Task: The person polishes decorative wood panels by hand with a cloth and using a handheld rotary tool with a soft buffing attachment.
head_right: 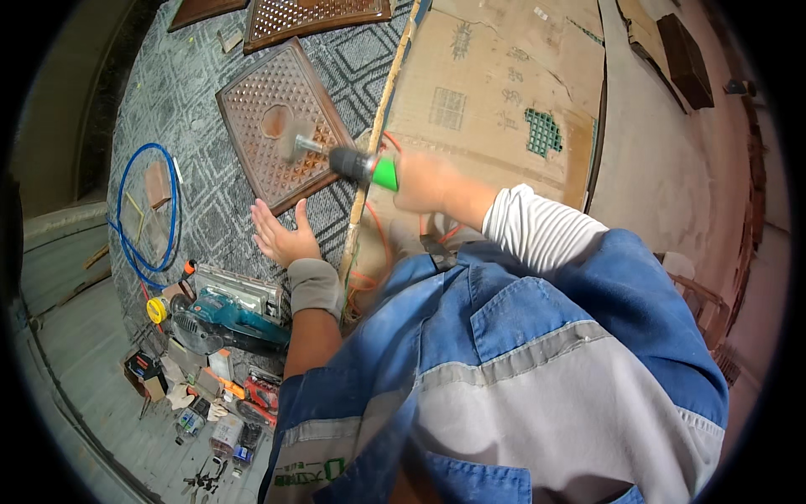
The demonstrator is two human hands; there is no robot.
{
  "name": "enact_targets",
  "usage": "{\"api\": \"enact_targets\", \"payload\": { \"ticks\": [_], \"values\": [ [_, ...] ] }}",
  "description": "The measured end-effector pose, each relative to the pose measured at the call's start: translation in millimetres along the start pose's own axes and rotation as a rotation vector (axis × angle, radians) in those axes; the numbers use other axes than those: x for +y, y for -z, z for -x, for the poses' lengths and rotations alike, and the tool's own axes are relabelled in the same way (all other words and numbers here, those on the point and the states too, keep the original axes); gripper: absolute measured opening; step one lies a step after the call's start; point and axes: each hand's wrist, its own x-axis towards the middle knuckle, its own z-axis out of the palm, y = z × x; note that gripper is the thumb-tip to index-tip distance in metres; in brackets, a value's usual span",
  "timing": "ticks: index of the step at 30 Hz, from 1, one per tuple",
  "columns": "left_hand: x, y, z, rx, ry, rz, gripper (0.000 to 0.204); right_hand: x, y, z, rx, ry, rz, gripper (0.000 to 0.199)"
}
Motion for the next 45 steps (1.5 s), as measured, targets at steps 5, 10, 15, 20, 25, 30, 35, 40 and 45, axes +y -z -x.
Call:
{"api": "enact_targets", "payload": {
  "ticks": [5, 10, 15, 20, 25, 30, 35, 40, 45],
  "values": [
    [2.8, 4.4, -2.8, -0.014, -0.009, 0.015, 0.084, -0.2, -2.4, 10.5, -0.04, -0.035, -0.083, 0.034],
    [0.0, 2.3, -1.1, -0.015, 0.014, -0.023, 0.084, -3.4, 11.0, 11.1, -0.146, -0.046, 0.013, 0.037],
    [0.0, 1.8, -0.3, -0.024, -0.008, -0.014, 0.085, 1.2, -2.5, 5.6, -0.04, -0.06, -0.042, 0.034],
    [-3.5, -1.8, -0.7, -0.008, -0.009, -0.022, 0.084, 7.4, 12.4, 17.5, -0.099, -0.009, 0.014, 0.034],
    [0.6, -1.0, -2.9, 0.002, -0.011, -0.006, 0.083, 7.8, 11.3, 18.0, -0.066, -0.114, -0.053, 0.034],
    [-5.1, -4.2, -0.3, -0.01, -0.025, -0.024, 0.082, 13.2, -6.1, 31.5, -0.13, 0.057, 0.066, 0.035],
    [0.9, -1.1, -2.7, -0.012, -0.02, -0.035, 0.085, 18.7, 11.9, 20.4, -0.039, -0.091, -0.059, 0.034],
    [-0.6, -1.3, -0.8, 0.004, -0.027, -0.032, 0.084, 20.7, 13.4, 28.6, -0.08, -0.008, 0.027, 0.032],
    [-0.5, -1.0, -0.8, -0.022, 0.003, -0.04, 0.085, 22.3, 22.4, 27.9, -0.164, -0.056, 0.025, 0.036]
  ]
}}
